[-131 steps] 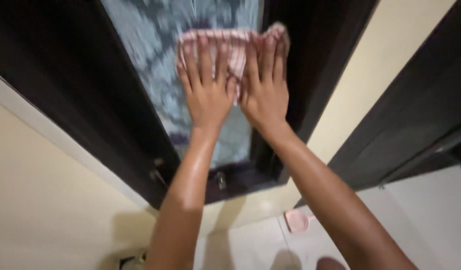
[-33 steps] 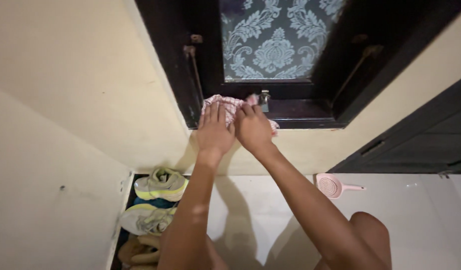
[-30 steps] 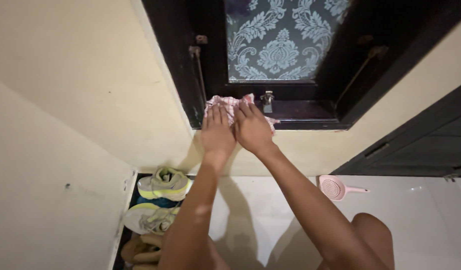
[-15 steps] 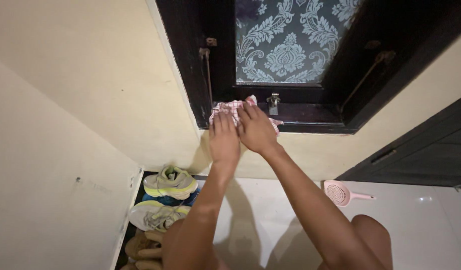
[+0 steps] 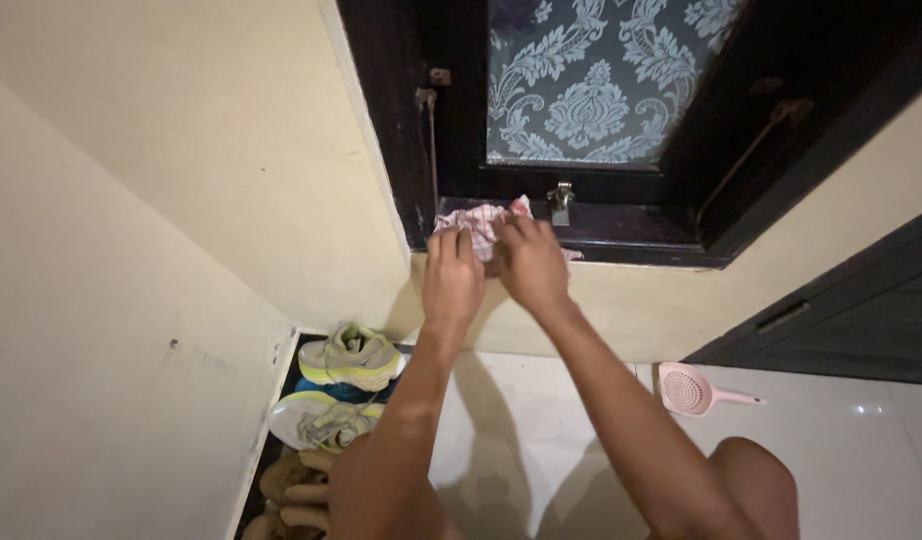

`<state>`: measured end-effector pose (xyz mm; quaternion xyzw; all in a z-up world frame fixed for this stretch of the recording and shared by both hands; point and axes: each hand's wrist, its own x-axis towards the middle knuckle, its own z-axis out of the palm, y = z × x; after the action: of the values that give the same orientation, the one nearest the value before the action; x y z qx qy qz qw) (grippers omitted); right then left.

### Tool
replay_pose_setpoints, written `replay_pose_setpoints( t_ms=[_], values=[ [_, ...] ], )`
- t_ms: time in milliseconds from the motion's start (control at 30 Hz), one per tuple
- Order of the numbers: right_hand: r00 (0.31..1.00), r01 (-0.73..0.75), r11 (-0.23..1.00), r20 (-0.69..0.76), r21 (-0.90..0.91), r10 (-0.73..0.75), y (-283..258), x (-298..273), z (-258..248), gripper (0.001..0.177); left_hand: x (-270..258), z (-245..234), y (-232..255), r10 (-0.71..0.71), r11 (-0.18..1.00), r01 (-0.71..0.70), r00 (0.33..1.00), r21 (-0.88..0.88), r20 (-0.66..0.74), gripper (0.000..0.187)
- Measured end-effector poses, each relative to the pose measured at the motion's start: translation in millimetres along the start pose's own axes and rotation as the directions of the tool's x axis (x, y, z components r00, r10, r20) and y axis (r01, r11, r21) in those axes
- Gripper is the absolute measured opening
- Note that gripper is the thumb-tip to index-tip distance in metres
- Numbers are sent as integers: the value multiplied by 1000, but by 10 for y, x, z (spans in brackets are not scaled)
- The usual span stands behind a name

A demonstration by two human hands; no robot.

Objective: Cleaning a small patterned glass window pane with a cloth

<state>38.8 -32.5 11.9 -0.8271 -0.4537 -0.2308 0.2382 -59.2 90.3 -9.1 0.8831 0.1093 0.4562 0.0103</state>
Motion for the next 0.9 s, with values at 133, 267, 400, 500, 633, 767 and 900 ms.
replay_pose_setpoints(
  t_ms=[133,267,400,500,633,767,900],
  values=[
    [999,-36,998,2,60,36,25,71,-162,32,116,-100,15,-43,999,43,999,24,-4,40],
    [999,-35,996,-38,81,38,-13,100,-216,28,270,-254,59,-125,989,109,978,100,166,54],
    [1000,-15,999,-25,39,16,-45,151,-276,31,273,-60,-74,-28,991,12,993,130,118,25],
    [1000,12,999,-9,43,-12,-136,185,-427,27,413,-192,-44,-7,997,-2,994,79,109,17],
    [944,90,992,-324,87,-57,-220,291,-444,32,766,-619,56,72,968,-29,984,250,-163,16],
    [830,232,946,-554,226,-71,-620,576,-643,35,1072,-1040,136,115,953,28,888,302,-446,8],
    [842,300,893,-534,336,-82,-904,783,-708,36,1217,-1154,41,111,972,15,851,235,-513,19]
  ],
)
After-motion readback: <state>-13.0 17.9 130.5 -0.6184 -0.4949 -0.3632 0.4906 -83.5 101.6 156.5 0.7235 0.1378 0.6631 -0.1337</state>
